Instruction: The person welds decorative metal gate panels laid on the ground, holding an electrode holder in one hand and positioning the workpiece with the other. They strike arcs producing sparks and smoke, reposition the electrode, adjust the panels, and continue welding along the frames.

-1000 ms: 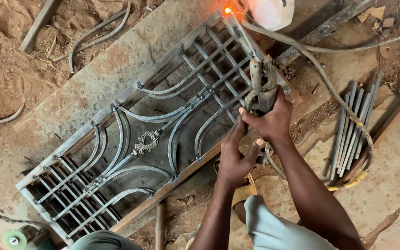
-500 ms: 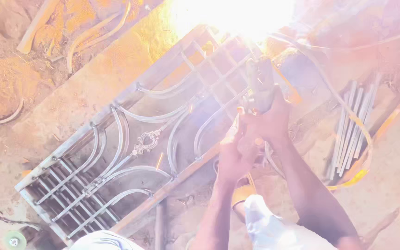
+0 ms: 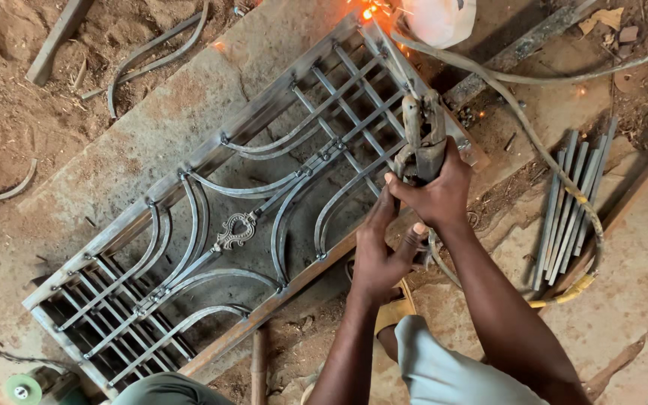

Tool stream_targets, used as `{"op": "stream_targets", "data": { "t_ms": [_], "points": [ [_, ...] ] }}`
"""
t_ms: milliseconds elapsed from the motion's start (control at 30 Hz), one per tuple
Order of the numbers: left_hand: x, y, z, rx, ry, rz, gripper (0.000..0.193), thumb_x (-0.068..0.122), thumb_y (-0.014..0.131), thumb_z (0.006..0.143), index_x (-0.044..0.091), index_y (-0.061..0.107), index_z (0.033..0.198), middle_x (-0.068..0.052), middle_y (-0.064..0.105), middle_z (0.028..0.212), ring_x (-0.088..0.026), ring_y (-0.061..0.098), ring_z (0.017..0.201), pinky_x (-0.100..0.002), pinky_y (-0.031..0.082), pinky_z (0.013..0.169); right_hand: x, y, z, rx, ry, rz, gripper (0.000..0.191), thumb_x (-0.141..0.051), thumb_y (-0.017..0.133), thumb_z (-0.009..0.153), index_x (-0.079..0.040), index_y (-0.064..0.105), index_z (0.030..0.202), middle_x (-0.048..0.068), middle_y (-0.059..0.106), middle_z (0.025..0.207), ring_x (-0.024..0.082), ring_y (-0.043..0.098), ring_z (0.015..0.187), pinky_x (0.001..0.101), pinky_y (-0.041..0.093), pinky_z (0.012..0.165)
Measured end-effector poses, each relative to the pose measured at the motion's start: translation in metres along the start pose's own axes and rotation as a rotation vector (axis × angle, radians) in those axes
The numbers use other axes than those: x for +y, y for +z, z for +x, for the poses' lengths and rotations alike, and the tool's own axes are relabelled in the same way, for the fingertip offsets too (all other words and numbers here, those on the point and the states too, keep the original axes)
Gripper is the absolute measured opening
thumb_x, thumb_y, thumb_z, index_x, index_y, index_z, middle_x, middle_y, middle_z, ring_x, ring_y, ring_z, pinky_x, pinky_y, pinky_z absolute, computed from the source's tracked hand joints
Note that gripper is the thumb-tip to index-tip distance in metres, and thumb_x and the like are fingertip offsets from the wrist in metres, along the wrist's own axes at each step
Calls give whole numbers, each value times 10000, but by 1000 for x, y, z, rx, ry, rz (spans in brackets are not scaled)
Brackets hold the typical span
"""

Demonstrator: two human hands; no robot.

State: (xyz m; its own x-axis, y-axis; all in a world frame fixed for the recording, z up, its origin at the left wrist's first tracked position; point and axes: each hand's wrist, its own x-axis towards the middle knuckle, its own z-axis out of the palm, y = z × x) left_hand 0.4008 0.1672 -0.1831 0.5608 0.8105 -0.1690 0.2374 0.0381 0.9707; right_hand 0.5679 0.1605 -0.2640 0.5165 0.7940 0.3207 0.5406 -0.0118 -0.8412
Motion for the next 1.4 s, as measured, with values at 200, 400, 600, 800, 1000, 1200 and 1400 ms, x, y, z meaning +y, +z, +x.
{"op": "stream_targets", "data": {
  "t_ms": [200, 400, 600, 800, 1000, 1200, 1400],
  "points": [
    [-1, -1, 4, 29, 60, 17, 744, 297, 740, 945, -142, 460, 1477, -353, 489, 1537, -431, 500, 1457, -487, 447, 1176, 9, 2, -1, -1, -27, -64, 773, -501, 868, 783, 56, 580, 1235, 107, 717, 931, 200, 734, 741, 328, 649, 669],
    [0, -2, 4, 29, 61, 26, 740, 289, 747, 936, -144, 464, 1466, -354, 489, 1527, -434, 501, 1449, -485, 454, 1163, 7, 4, 1, 7, -43, -19, 798, -548, 831, 812, 76, 570, 1235, 106, 704, 902, 173, 724, 702, 313, 609, 645],
    [1, -1, 3, 16, 41, 25, 759, 271, 742, 930, -131, 430, 1492, -353, 471, 1530, -427, 510, 1427, -496, 453, 1161, 8, 4, 4, 17, -103, -19, 794, -574, 809, 832, 74, 563, 1220, 88, 694, 858, 172, 722, 669, 309, 608, 629],
    [2, -3, 1, 10, 50, 53, 720, 277, 743, 938, -126, 474, 1470, -352, 456, 1558, -430, 503, 1446, -499, 472, 1154, 5, 2, 0, -3, -90, -5, 771, -551, 813, 846, 67, 567, 1235, 77, 700, 875, 167, 730, 696, 312, 612, 653],
    [3, 0, -2, -17, -62, 35, 772, 286, 724, 924, -94, 414, 1520, -310, 445, 1570, -404, 521, 1416, -514, 440, 1150, 7, 1, 2, 40, -153, 10, 721, -439, 848, 825, 75, 569, 1247, 118, 694, 916, 168, 719, 689, 310, 609, 639],
    [1, 0, -4, -1, 0, 31, 789, 263, 727, 924, -96, 393, 1542, -316, 464, 1564, -403, 515, 1432, -501, 444, 1180, 11, 0, -1, 34, -156, 30, 736, -438, 852, 826, 90, 574, 1256, 125, 703, 918, 168, 726, 686, 303, 603, 620],
    [0, 0, -4, 24, 25, 40, 788, 282, 760, 929, -104, 407, 1518, -323, 454, 1570, -397, 499, 1451, -488, 455, 1172, 11, 1, 0, 21, -180, -69, 697, -436, 859, 802, 57, 591, 1214, 112, 696, 883, 178, 714, 677, 315, 598, 620]
  ]
}}
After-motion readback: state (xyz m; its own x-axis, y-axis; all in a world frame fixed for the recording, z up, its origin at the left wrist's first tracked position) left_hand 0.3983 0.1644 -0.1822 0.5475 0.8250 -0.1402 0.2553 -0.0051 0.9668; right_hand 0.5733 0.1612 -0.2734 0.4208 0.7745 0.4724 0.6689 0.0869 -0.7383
